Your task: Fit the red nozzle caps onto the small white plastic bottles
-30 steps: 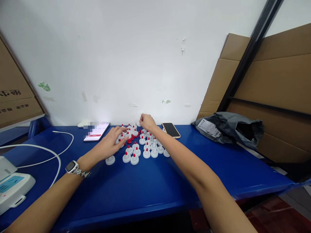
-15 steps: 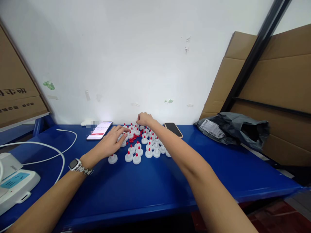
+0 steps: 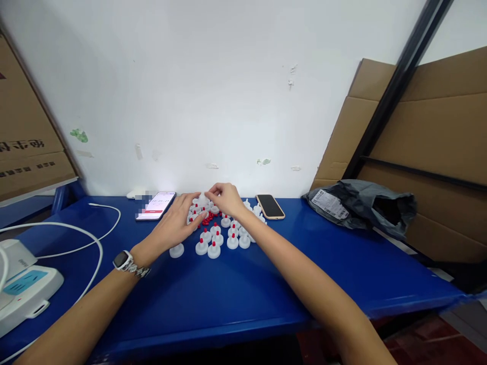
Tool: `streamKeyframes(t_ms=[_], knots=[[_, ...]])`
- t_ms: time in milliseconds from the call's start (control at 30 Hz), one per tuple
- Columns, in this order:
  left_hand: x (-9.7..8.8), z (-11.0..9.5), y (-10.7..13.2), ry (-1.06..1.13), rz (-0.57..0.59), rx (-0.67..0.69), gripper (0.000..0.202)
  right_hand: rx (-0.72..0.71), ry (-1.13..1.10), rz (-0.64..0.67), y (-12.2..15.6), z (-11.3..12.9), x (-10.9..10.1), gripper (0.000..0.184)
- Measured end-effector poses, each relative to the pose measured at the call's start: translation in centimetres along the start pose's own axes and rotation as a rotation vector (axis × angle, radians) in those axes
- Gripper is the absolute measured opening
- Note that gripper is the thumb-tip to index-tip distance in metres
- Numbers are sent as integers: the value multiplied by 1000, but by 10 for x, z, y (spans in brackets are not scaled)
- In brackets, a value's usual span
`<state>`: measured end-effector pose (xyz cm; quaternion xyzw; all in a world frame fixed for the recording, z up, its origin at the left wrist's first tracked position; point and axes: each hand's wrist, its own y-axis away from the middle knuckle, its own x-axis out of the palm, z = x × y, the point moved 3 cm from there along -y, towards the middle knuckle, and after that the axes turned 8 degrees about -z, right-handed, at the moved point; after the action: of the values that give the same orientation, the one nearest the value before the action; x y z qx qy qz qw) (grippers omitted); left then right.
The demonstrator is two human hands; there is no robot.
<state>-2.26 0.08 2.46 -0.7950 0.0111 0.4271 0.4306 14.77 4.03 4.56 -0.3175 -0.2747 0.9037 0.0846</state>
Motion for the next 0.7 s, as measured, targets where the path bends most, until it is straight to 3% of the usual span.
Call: streamKeyframes(t_ms=[100,167,267,367,433,700], knots=[[4,0,1,5,73,-23,46,-3,-78,98,20,6,-1,31],[6,2,1,1,104,-26,42,-4,5,132,18,-2,-4,33],[7,5,1,2,124,-1,41,15,367,126,-2,-23,-9,25],[8,4,2,14,160,5,40,5,749,232,-22,-41,-3,20],[9,2,3,14,182,-3,39,-4,870,290,-30,-47,5,23],[9,2,3,21,204,-15,40,68,878,319,-42,-52,29,24]])
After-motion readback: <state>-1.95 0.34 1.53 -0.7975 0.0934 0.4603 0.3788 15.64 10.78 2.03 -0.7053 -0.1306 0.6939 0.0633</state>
